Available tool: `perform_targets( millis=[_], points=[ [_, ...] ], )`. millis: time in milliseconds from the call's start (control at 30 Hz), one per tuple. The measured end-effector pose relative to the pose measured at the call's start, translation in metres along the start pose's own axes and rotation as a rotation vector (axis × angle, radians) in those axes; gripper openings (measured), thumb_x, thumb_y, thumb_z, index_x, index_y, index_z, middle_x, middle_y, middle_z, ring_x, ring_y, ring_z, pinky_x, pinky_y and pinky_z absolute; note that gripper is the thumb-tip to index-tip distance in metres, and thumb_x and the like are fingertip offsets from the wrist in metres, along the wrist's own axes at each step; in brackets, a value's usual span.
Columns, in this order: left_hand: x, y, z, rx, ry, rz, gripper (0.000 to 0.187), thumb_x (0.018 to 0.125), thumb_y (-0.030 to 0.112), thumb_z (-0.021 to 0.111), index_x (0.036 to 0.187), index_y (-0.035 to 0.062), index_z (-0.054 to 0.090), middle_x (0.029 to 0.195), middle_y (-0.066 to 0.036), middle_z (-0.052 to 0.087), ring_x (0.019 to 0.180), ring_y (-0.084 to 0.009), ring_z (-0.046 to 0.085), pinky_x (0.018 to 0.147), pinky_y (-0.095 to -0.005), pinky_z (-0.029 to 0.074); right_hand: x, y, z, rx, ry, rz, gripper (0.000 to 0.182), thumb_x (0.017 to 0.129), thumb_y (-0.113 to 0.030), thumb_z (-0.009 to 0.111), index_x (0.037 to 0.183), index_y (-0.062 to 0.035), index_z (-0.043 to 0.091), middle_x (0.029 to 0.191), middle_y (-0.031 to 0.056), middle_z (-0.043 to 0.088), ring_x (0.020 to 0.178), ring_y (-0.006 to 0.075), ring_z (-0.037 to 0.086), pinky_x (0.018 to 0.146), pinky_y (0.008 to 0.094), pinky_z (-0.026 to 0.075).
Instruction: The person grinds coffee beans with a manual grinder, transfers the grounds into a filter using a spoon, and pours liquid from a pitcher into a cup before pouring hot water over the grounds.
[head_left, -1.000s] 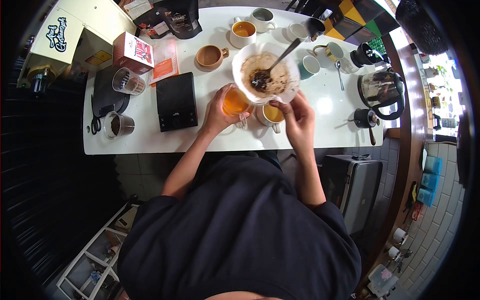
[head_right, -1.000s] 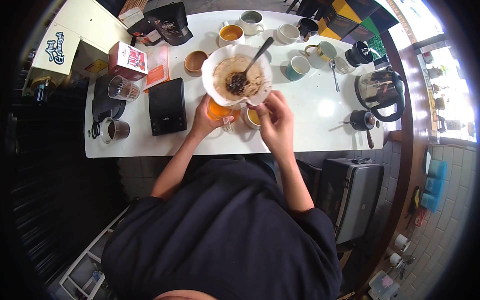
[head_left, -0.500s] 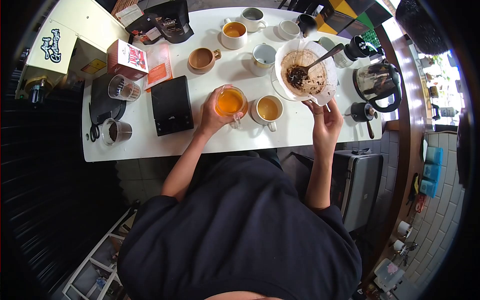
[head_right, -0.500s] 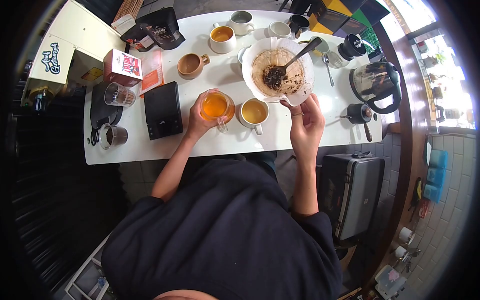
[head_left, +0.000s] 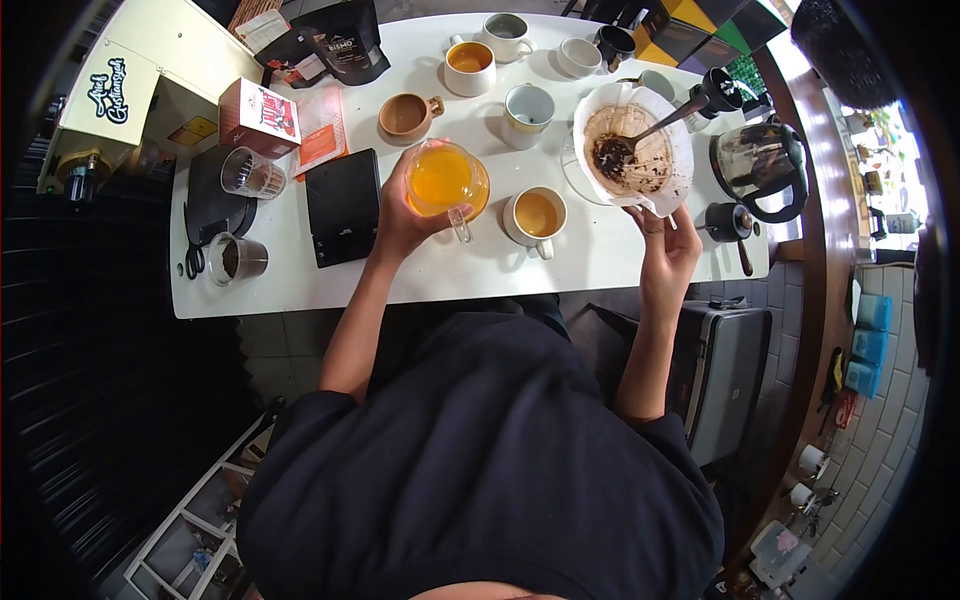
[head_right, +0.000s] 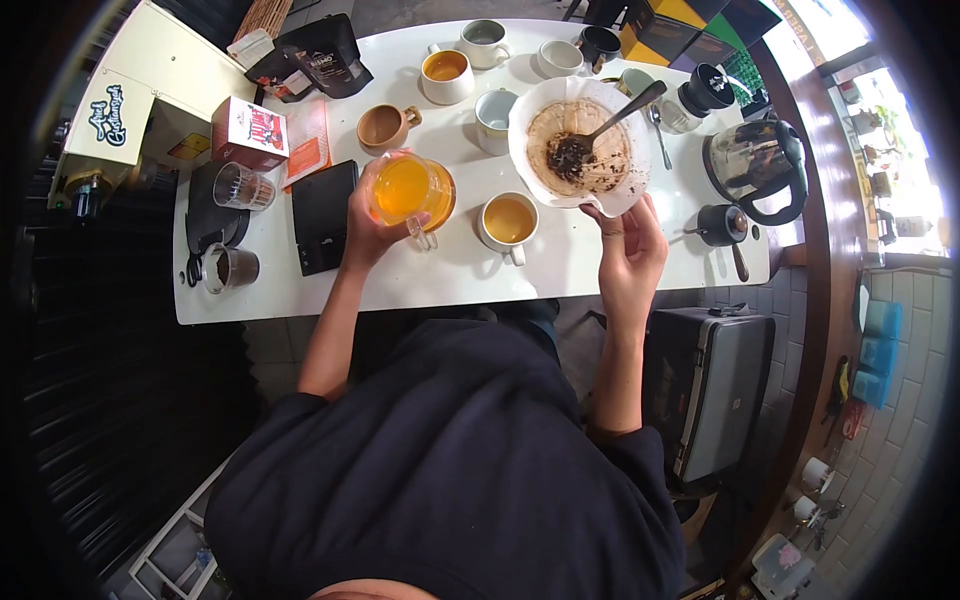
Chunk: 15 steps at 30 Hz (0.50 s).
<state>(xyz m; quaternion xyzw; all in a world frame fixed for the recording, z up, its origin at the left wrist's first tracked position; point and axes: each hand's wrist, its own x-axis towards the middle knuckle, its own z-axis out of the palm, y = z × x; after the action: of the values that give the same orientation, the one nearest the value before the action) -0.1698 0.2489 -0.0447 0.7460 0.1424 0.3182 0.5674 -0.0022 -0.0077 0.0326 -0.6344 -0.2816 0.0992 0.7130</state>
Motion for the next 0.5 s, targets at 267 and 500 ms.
perform_targets(
  millis=[267,500],
  points=[
    [0.017,0.045,0.01,-0.175,-0.101,-0.042,0.081,0.067,0.027,0.093,0.131,0.0022,0.05,0.127,-0.01,0.06,0.119,-0.0191,0.059,0.107,-0.0348,0.046,-0.005,-0.009,-0.031,-0.035,0.095,-0.017,0.027,0.1,0.002,0.051,0.125,0.0132,0.056,0.129,0.0152,0.055,0.115,0.0253,0.063,0.1,0.0406,0.056],
    [0.032,0.065,0.053,-0.141,-0.274,-0.008,0.085,0.065,0.021,0.094,0.135,0.0043,0.048,0.139,-0.012,0.053,0.13,-0.0219,0.052,0.114,-0.0375,0.039,-0.019,-0.013,-0.071,-0.049,0.204,-0.03,0.027,0.1,0.003,0.051,0.124,0.013,0.056,0.123,0.0133,0.056,0.112,0.0231,0.064,0.1,0.0401,0.056]
  ],
)
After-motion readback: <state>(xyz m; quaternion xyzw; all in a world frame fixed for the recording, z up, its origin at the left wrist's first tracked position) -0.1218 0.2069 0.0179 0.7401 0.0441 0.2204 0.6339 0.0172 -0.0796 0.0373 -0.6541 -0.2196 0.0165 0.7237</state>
